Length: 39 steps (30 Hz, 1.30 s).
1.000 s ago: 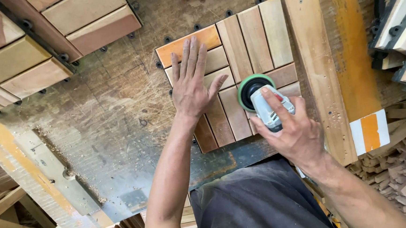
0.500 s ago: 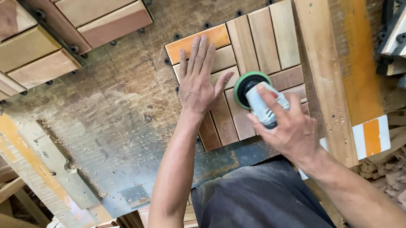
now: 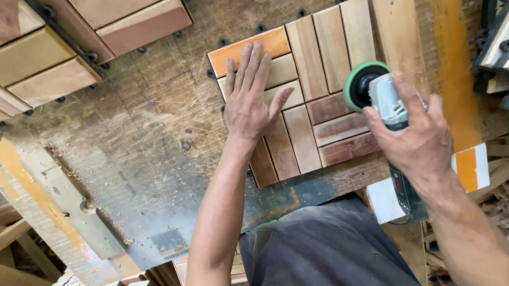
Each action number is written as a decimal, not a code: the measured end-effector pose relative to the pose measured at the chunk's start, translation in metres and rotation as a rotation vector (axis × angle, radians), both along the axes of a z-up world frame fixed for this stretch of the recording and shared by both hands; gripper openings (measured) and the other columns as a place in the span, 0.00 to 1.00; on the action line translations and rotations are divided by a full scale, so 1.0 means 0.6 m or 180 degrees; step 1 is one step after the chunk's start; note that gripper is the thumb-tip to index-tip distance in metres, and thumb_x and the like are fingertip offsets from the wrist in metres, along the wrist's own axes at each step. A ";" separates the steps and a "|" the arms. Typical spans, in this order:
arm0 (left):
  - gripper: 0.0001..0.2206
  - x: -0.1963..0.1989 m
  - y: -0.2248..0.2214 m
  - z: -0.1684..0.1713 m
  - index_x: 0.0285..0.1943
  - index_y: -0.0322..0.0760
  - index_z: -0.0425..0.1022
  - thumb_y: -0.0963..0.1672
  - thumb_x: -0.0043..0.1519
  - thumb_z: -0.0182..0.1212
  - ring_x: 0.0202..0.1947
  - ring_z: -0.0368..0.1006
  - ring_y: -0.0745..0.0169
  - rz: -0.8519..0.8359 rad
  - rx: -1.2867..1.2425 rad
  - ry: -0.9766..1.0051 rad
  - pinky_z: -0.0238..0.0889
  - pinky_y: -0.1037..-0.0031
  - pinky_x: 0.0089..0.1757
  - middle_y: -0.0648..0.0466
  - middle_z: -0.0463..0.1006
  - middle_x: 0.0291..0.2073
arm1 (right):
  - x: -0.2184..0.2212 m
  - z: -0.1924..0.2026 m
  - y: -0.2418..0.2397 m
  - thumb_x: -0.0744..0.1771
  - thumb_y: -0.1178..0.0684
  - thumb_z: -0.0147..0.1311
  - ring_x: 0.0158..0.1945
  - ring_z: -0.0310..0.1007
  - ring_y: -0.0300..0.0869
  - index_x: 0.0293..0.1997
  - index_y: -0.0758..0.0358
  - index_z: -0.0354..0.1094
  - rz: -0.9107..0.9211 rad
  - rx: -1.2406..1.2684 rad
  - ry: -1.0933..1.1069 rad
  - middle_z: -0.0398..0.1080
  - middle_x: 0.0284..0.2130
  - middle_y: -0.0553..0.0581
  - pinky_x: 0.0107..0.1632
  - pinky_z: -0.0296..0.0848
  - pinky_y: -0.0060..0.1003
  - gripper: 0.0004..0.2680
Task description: Sanding the surface of interlocking wooden floor tiles using a handheld orbital sander.
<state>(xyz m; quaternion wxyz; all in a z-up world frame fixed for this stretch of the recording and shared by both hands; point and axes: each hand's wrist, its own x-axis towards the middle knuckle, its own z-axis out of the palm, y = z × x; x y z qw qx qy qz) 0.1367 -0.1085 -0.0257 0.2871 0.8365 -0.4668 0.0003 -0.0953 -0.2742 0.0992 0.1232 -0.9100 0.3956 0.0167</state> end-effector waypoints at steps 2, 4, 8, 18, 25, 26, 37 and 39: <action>0.33 -0.001 0.001 0.006 0.75 0.36 0.65 0.59 0.70 0.55 0.78 0.52 0.54 0.0010 -0.0010 0.0014 0.39 0.53 0.75 0.49 0.60 0.75 | -0.006 -0.020 0.025 0.68 0.35 0.64 0.26 0.62 0.51 0.79 0.42 0.55 0.0256 0.0047 -0.0054 0.60 0.39 0.65 0.22 0.71 0.47 0.29; 0.32 0.000 -0.001 0.006 0.75 0.36 0.65 0.59 0.70 0.55 0.78 0.52 0.54 -0.0001 -0.0032 0.0034 0.39 0.53 0.75 0.49 0.60 0.75 | -0.003 -0.031 0.055 0.69 0.33 0.62 0.22 0.55 0.40 0.81 0.37 0.48 0.0490 0.0079 -0.0103 0.60 0.40 0.64 0.16 0.66 0.33 0.31; 0.32 -0.006 -0.009 -0.008 0.72 0.38 0.69 0.60 0.68 0.54 0.77 0.53 0.56 0.0086 -0.0230 0.0088 0.36 0.54 0.74 0.49 0.62 0.74 | 0.017 0.000 0.117 0.66 0.30 0.56 0.24 0.72 0.50 0.74 0.38 0.59 0.0832 -0.0046 -0.0144 0.66 0.43 0.65 0.22 0.76 0.40 0.27; 0.31 -0.007 -0.012 -0.018 0.67 0.41 0.74 0.62 0.66 0.57 0.76 0.54 0.59 0.0211 -0.0368 0.0140 0.33 0.57 0.74 0.51 0.63 0.74 | -0.082 0.017 0.017 0.68 0.41 0.65 0.37 0.77 0.74 0.73 0.56 0.69 -0.0091 0.0064 -0.0138 0.66 0.43 0.74 0.32 0.77 0.61 0.25; 0.30 -0.008 -0.010 -0.021 0.66 0.41 0.76 0.62 0.66 0.56 0.76 0.55 0.59 0.0204 -0.0409 0.0087 0.34 0.57 0.74 0.51 0.65 0.73 | -0.058 0.002 0.111 0.66 0.36 0.61 0.31 0.79 0.60 0.73 0.45 0.64 0.0226 0.0046 -0.0188 0.66 0.44 0.66 0.30 0.80 0.49 0.26; 0.30 -0.006 -0.010 -0.021 0.65 0.41 0.76 0.62 0.66 0.56 0.76 0.56 0.58 0.0196 -0.0397 0.0047 0.35 0.57 0.73 0.51 0.65 0.73 | -0.050 0.000 0.130 0.65 0.36 0.61 0.29 0.78 0.57 0.72 0.43 0.64 0.0385 0.0108 -0.0217 0.66 0.43 0.66 0.29 0.81 0.48 0.25; 0.28 -0.003 -0.012 -0.013 0.64 0.40 0.76 0.60 0.66 0.59 0.75 0.58 0.56 0.0180 -0.0475 0.0021 0.38 0.57 0.73 0.49 0.67 0.72 | -0.140 -0.034 0.096 0.63 0.34 0.62 0.25 0.78 0.55 0.70 0.38 0.67 0.0315 -0.0224 -0.0200 0.66 0.43 0.60 0.26 0.81 0.48 0.25; 0.28 -0.004 -0.005 0.006 0.67 0.33 0.75 0.57 0.71 0.54 0.76 0.56 0.51 0.0037 -0.0178 -0.0013 0.42 0.52 0.73 0.47 0.62 0.73 | -0.166 -0.033 0.062 0.66 0.33 0.66 0.22 0.55 0.41 0.79 0.41 0.57 0.0101 0.0011 0.0048 0.59 0.34 0.59 0.19 0.68 0.34 0.32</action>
